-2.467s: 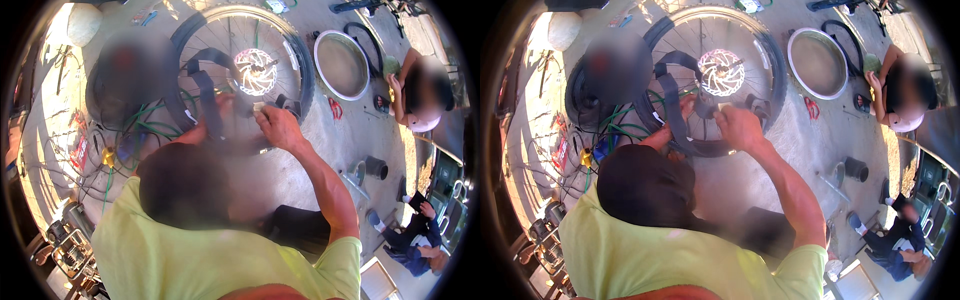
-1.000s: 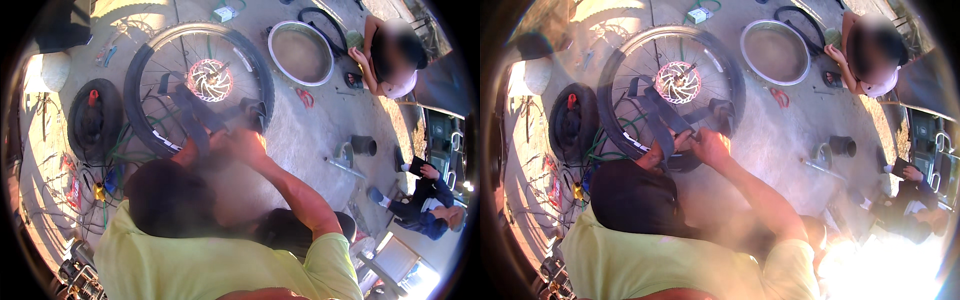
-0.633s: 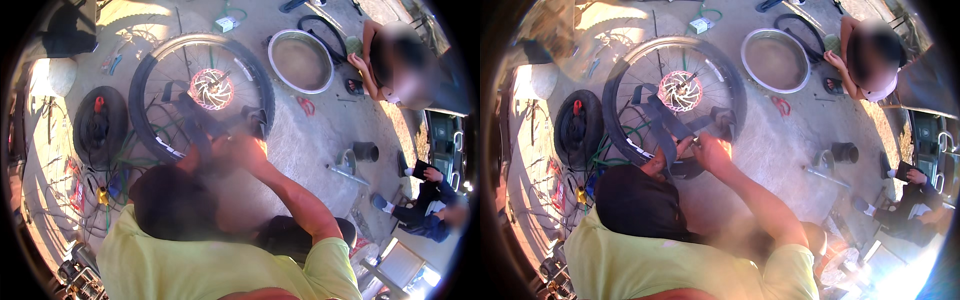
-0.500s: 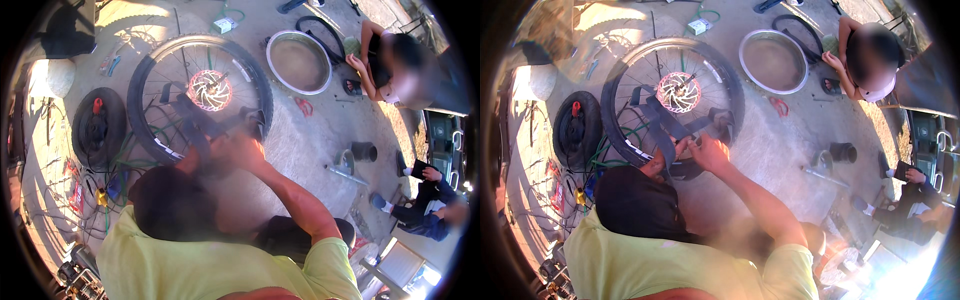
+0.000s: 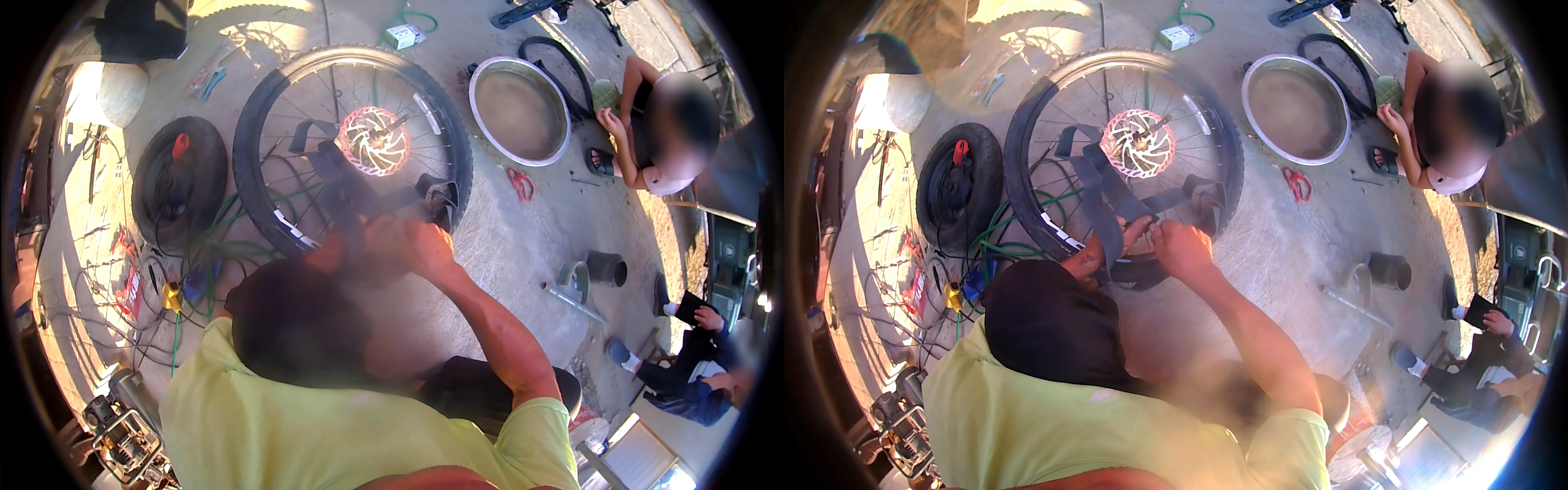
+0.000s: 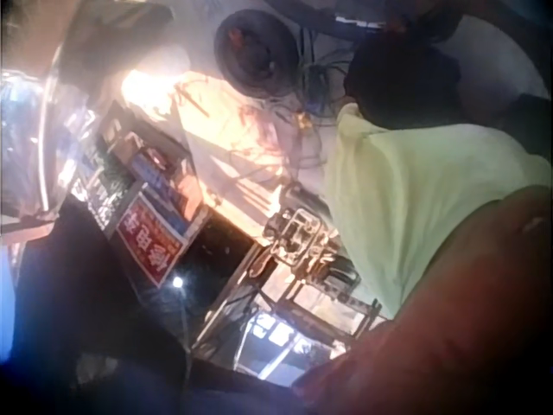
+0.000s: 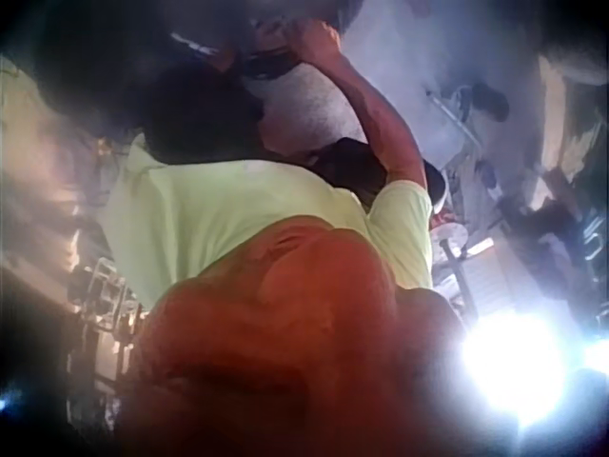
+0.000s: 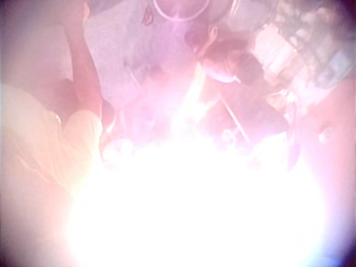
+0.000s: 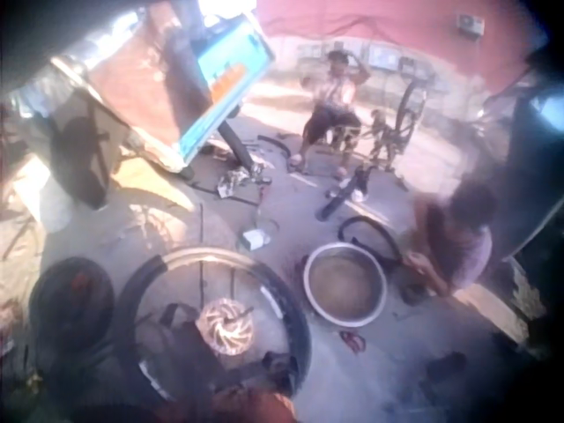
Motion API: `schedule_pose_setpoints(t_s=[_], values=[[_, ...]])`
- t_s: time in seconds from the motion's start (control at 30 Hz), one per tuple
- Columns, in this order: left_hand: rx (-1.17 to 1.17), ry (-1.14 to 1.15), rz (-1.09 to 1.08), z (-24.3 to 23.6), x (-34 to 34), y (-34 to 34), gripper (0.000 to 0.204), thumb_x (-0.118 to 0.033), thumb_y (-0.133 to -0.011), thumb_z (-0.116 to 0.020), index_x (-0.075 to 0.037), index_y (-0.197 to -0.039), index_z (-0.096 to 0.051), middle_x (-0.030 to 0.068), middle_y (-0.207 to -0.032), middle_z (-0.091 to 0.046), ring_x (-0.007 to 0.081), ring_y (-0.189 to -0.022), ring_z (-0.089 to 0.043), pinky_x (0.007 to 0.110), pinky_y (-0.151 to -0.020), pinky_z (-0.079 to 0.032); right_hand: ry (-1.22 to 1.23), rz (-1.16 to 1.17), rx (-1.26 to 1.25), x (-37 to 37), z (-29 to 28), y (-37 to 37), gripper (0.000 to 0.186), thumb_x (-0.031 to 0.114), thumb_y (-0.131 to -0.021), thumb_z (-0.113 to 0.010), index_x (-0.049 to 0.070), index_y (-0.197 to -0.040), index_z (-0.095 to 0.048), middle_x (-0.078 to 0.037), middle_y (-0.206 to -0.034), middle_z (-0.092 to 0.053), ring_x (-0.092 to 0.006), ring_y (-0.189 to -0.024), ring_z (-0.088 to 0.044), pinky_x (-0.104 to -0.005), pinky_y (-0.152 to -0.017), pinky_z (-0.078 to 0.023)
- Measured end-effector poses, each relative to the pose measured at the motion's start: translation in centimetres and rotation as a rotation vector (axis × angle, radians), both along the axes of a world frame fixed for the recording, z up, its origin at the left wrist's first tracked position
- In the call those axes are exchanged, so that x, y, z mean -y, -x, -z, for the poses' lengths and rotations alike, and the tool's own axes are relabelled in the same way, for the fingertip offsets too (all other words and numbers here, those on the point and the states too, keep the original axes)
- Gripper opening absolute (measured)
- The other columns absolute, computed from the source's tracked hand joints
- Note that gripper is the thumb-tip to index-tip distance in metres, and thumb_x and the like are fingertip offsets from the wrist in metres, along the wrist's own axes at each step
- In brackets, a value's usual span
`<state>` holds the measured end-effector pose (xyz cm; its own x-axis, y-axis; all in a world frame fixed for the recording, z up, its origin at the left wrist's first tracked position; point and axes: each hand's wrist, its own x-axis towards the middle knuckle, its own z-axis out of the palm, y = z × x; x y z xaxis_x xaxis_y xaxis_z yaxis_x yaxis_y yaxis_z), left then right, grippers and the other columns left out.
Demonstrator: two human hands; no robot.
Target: The person replaces a bicycle inner tube by pulling the tube out from under the tire, checking it in a basin of water, and then tucking the tube back into the wheel rim.
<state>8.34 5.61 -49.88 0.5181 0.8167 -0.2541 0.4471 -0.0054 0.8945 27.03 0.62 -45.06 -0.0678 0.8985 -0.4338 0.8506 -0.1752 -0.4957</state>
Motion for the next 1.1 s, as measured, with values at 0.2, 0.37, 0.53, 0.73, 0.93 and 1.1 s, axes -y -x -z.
schedule_pose_setpoints(t_s=[0.2,0.37,0.53,0.73,0.93,1.1], values=[[0.073,-0.086,-0.056,-0.2,0.0,-0.1,0.026,-0.024,-0.103,-0.063,-0.003,-0.116,-0.071,0.0093,-0.098,-0.074,0.0187,-0.088,-0.067,0.037,-0.079,-0.052,-0.346,0.126,-0.149,0.4,-1.6,0.1,0.03,0.034,-0.091,-0.07,0.006,-0.1,-0.063,-0.017,-0.083,-0.072,-0.0376,-0.085,-0.072,-0.0492,-0.079,-0.054],[0.018,-0.193,-0.076,-0.3,0.0,-0.2,0.032,-0.032,-0.103,-0.063,-0.002,-0.113,-0.072,0.0098,-0.092,-0.074,0.019,-0.079,-0.067,0.036,-0.072,-0.053,-0.102,0.137,-0.174,-0.1,-2.7,-0.1,0.024,0.026,-0.088,-0.073,0.007,-0.099,-0.062,-0.015,-0.095,-0.073,-0.037,-0.088,-0.071,-0.0484,-0.077,-0.054],[-0.076,0.044,-0.165,-0.5,-0.5,-0.2,0.039,-0.037,-0.101,-0.064,0.0,-0.106,-0.072,0.0054,-0.081,-0.071,0.0156,-0.072,-0.065,0.034,-0.065,-0.052,-0.292,0.077,-0.104,0.0,-1.1,-2.0,0.019,0.017,-0.085,-0.069,0.007,-0.099,-0.06,-0.015,-0.089,-0.071,-0.0395,-0.086,-0.07,-0.047,-0.077,-0.055],[0.028,0.293,-0.178,0.5,-0.6,-0.1,0.035,-0.035,-0.1,-0.066,-0.001,-0.105,-0.073,0.0036,-0.082,-0.07,0.0133,-0.069,-0.064,0.032,-0.063,-0.052,-0.193,0.437,-0.029,-0.5,3.9,-8.3,0.024,0.019,-0.085,-0.074,0.006,-0.103,-0.064,-0.014,-0.095,-0.074,-0.0304,-0.091,-0.073,-0.0427,-0.08,-0.055],[0.2,0.528,-0.12,0.3,-0.5,1.3,0.035,-0.036,-0.102,-0.063,-0.004,-0.11,-0.072,0.004,-0.091,-0.071,0.0127,-0.083,-0.065,0.029,-0.076,-0.051,-0.264,0.552,0.083,1.2,8.1,-14.9,0.06,0.03,-0.082,-0.077,0.008,-0.135,-0.059,-0.016,-0.113,-0.072,-0.0324,-0.102,-0.071,-0.0413,-0.092,-0.055],[0.49,0.622,-0.22,-2.5,-0.2,1.3,0.023,-0.015,-0.1,-0.064,-0.001,-0.118,-0.067,0.0065,-0.099,-0.071,0.0142,-0.086,-0.067,0.031,-0.08,-0.054,-0.201,0.47,0.03,1.0,7.4,-10.9,0.065,0.035,-0.084,-0.077,0.012,-0.141,-0.057,-0.02,-0.128,-0.063,-0.0366,-0.108,-0.069,-0.0448,-0.097,-0.053]])
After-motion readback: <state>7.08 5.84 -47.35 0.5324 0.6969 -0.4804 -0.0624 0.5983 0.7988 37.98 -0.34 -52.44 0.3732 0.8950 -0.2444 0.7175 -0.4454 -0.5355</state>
